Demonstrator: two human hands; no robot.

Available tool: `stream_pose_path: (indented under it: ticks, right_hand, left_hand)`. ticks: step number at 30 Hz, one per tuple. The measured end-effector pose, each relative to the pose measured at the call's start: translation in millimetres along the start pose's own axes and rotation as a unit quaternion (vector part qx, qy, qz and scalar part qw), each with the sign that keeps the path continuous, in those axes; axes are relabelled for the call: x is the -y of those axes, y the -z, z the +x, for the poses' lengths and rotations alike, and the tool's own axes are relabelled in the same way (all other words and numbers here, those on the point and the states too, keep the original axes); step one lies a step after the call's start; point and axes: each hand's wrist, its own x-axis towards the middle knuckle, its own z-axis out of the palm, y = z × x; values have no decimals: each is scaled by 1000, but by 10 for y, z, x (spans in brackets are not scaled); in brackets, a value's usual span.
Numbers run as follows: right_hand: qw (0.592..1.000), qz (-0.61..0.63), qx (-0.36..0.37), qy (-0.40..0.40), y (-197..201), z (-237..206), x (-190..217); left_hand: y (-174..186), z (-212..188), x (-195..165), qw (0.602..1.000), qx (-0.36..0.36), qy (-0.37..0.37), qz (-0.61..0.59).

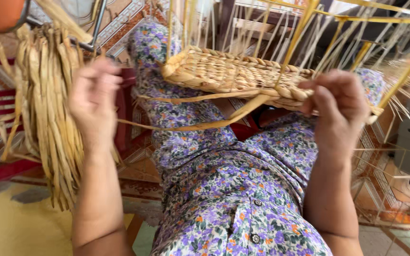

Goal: The person weaves a basket by hand, interlacing dried plant strips through a rectangular frame held between their legs. They repeatedly pull and tuck the strips to form a tight woven pattern along the basket's edge.

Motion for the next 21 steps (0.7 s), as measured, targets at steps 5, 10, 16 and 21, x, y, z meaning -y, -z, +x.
stream_pose_path:
  ticks: [5, 10, 16, 21]
  right_hand:
    - [998, 25, -51, -22, 179, -139, 59]
    - [999, 22, -41, -15, 227, -184, 19]
    - [1000, 0, -15, -7, 365, -188, -117]
    - [1000, 13, -11, -10, 375, -161, -187]
  left_hand:
    - [777, 304, 301, 988, -110, 61, 90]
    - [708, 407, 347, 920, -56, 137, 364]
    - [422, 546, 251, 845, -175, 189, 468]
    - [461, 548, 209, 911, -194, 233, 281]
